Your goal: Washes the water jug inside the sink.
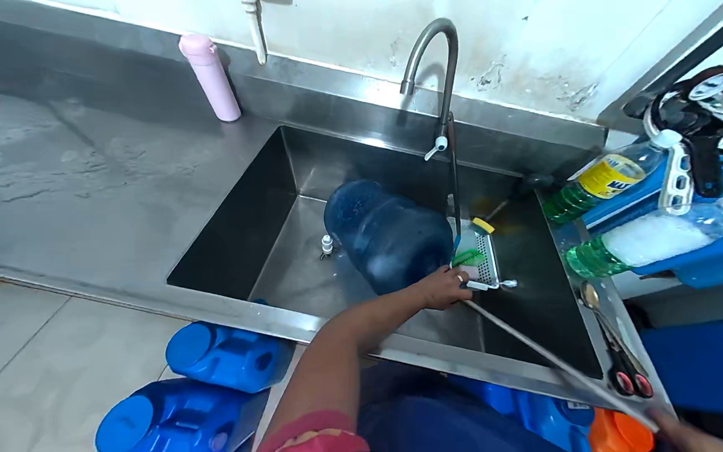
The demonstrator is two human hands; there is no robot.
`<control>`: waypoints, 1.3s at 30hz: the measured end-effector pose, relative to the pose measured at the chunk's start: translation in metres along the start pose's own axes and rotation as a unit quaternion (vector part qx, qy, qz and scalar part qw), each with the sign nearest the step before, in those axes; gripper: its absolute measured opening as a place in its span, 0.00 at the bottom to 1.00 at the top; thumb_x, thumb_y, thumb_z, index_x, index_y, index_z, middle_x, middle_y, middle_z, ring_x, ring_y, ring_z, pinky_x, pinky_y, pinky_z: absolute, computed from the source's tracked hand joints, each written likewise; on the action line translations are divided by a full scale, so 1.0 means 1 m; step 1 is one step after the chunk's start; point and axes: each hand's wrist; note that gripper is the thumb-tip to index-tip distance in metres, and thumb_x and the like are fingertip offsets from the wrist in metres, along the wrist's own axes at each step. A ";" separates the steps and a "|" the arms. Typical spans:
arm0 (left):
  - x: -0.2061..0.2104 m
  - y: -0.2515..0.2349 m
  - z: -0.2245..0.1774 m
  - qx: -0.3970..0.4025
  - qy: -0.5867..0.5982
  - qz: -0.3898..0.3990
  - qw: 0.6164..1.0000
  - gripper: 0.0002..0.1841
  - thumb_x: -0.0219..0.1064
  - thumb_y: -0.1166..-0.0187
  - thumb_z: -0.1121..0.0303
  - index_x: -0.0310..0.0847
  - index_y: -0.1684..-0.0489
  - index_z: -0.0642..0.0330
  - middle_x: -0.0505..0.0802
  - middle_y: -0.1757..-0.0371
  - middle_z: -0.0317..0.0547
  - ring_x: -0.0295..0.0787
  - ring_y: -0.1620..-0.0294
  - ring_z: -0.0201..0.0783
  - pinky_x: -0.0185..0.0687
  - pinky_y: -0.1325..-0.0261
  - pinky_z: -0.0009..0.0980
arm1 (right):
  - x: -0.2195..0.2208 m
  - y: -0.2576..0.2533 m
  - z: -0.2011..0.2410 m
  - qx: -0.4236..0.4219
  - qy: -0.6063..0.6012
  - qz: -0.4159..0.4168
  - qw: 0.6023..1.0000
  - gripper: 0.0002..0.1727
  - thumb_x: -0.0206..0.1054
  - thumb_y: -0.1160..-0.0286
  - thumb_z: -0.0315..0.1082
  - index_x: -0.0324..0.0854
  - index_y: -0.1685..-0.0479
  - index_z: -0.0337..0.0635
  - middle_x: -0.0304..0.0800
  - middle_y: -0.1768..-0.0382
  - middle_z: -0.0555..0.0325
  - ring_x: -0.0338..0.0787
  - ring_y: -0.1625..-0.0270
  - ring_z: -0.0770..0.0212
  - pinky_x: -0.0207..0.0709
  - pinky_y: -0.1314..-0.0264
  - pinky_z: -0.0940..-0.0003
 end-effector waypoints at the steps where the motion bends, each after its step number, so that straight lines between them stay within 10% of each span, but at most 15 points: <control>1: 0.001 -0.005 -0.002 -0.008 0.002 0.015 1.000 0.16 0.76 0.35 0.80 0.90 0.47 0.69 0.86 0.35 0.74 0.82 0.31 0.71 0.72 0.28 0.65 | -0.006 -0.012 -0.003 0.035 0.042 -0.025 0.998 0.26 0.65 0.24 0.21 0.70 0.26 0.19 0.79 0.36 0.13 0.79 0.34 0.12 0.69 0.38 0.14; 3: -0.003 -0.008 -0.001 -0.030 0.009 -0.005 0.999 0.23 0.79 0.40 0.81 0.87 0.40 0.68 0.86 0.34 0.72 0.82 0.31 0.70 0.71 0.26 0.63 | -0.016 -0.055 0.058 0.040 0.046 -0.102 0.993 0.25 0.64 0.24 0.19 0.73 0.26 0.22 0.78 0.32 0.16 0.78 0.29 0.16 0.69 0.33 0.18; 6: -0.009 0.002 -0.005 -0.097 0.035 -0.070 0.992 0.34 0.84 0.46 0.78 0.82 0.33 0.70 0.89 0.35 0.69 0.83 0.29 0.69 0.60 0.18 0.67 | -0.030 -0.109 0.185 0.027 -0.083 -0.023 0.996 0.18 0.55 0.07 0.39 0.79 0.34 0.34 0.88 0.59 0.35 0.91 0.59 0.40 0.83 0.55 0.45; 9: -0.032 -0.004 -0.009 -0.153 0.034 0.097 0.983 0.36 0.82 0.42 0.78 0.75 0.28 0.71 0.86 0.33 0.70 0.79 0.26 0.66 0.55 0.16 0.64 | -0.027 -0.142 0.219 0.038 -0.423 0.172 0.889 0.16 0.45 0.03 0.44 0.65 0.62 0.48 0.59 0.88 0.71 0.60 0.90 0.76 0.58 0.87 0.83; 13: -0.051 -0.013 -0.012 -0.139 0.022 0.281 0.949 0.35 0.80 0.39 0.81 0.76 0.25 0.65 0.86 0.32 0.66 0.76 0.23 0.67 0.46 0.18 0.76 | -0.051 -0.155 0.197 -0.010 -0.143 0.140 0.980 0.18 0.62 0.12 0.35 0.78 0.37 0.27 0.84 0.57 0.36 0.83 0.60 0.47 0.77 0.50 0.47; 15: -0.025 0.011 -0.001 -0.115 0.058 0.097 0.987 0.35 0.81 0.42 0.81 0.79 0.28 0.68 0.86 0.32 0.68 0.74 0.21 0.69 0.40 0.12 0.74 | -0.051 -0.155 0.177 -0.021 -0.190 0.130 0.973 0.13 0.62 0.11 0.36 0.76 0.45 0.33 0.73 0.72 0.55 0.69 0.77 0.64 0.67 0.73 0.67; 17: -0.008 0.011 0.006 -0.092 0.050 -0.052 0.993 0.32 0.84 0.49 0.80 0.83 0.38 0.74 0.90 0.39 0.71 0.83 0.29 0.69 0.61 0.18 0.65 | -0.041 -0.145 0.193 0.020 -0.333 0.134 0.933 0.09 0.57 0.09 0.34 0.72 0.46 0.36 0.64 0.80 0.67 0.62 0.85 0.74 0.60 0.82 0.79; 19: -0.029 -0.007 0.001 -0.119 0.040 0.109 0.986 0.33 0.81 0.40 0.79 0.76 0.29 0.73 0.85 0.34 0.72 0.80 0.28 0.68 0.68 0.23 0.62 | -0.029 -0.146 0.211 0.026 -0.283 0.111 0.952 0.09 0.57 0.09 0.32 0.72 0.44 0.35 0.68 0.76 0.61 0.68 0.81 0.69 0.66 0.78 0.74; 22: -0.051 -0.026 -0.002 -0.128 0.020 0.286 0.950 0.34 0.79 0.38 0.80 0.74 0.26 0.67 0.87 0.34 0.67 0.81 0.29 0.67 0.70 0.29 0.69 | -0.042 -0.157 0.192 -0.007 -0.060 0.091 0.994 0.20 0.59 0.13 0.31 0.75 0.28 0.30 0.88 0.43 0.29 0.89 0.39 0.33 0.78 0.35 0.35; 24: -0.032 -0.011 0.001 -0.131 0.051 0.156 0.978 0.34 0.80 0.40 0.81 0.77 0.28 0.67 0.85 0.31 0.69 0.74 0.22 0.69 0.48 0.16 0.74 | -0.047 -0.158 0.180 -0.009 -0.110 0.077 0.991 0.17 0.62 0.13 0.31 0.78 0.33 0.30 0.88 0.52 0.35 0.88 0.51 0.43 0.79 0.46 0.45; 26: 0.002 -0.003 0.008 -0.087 0.040 -0.055 0.994 0.30 0.83 0.49 0.81 0.85 0.39 0.72 0.90 0.39 0.70 0.84 0.30 0.68 0.66 0.22 0.67 | -0.033 -0.152 0.191 0.018 -0.261 0.087 0.961 0.11 0.58 0.10 0.32 0.74 0.42 0.33 0.72 0.73 0.58 0.69 0.79 0.68 0.67 0.76 0.73; 31: -0.026 -0.025 0.000 -0.155 0.045 0.259 0.952 0.37 0.79 0.39 0.81 0.74 0.23 0.63 0.83 0.29 0.68 0.74 0.22 0.68 0.48 0.18 0.76 | -0.038 -0.160 0.175 -0.006 -0.073 0.097 0.993 0.19 0.60 0.12 0.32 0.75 0.29 0.30 0.88 0.44 0.28 0.89 0.40 0.33 0.78 0.36 0.35; 33: -0.014 -0.015 -0.002 -0.170 0.084 0.102 0.977 0.36 0.80 0.43 0.82 0.77 0.26 0.67 0.82 0.27 0.69 0.70 0.18 0.68 0.34 0.13 0.76 | -0.039 -0.158 0.174 -0.005 -0.181 0.076 0.981 0.14 0.61 0.13 0.30 0.78 0.38 0.29 0.85 0.59 0.39 0.84 0.61 0.49 0.78 0.54 0.53; 36: -0.001 -0.018 0.004 -0.122 0.041 0.027 0.991 0.33 0.82 0.45 0.78 0.80 0.33 0.73 0.87 0.35 0.71 0.81 0.28 0.68 0.62 0.20 0.64 | -0.025 -0.154 0.193 0.031 -0.285 0.101 0.953 0.08 0.56 0.10 0.30 0.71 0.43 0.34 0.68 0.74 0.59 0.69 0.80 0.68 0.66 0.77 0.73; 39: -0.026 -0.036 -0.003 -0.144 0.030 0.257 0.955 0.36 0.80 0.39 0.80 0.74 0.24 0.66 0.85 0.32 0.68 0.78 0.27 0.67 0.60 0.22 0.70 | -0.037 -0.160 0.167 -0.013 -0.062 0.092 0.994 0.19 0.59 0.13 0.30 0.74 0.28 0.30 0.88 0.44 0.28 0.90 0.40 0.34 0.79 0.36 0.36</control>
Point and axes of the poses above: each hand's wrist, its own y-axis away from the middle knuckle, its own x-axis out of the palm, z = x × y
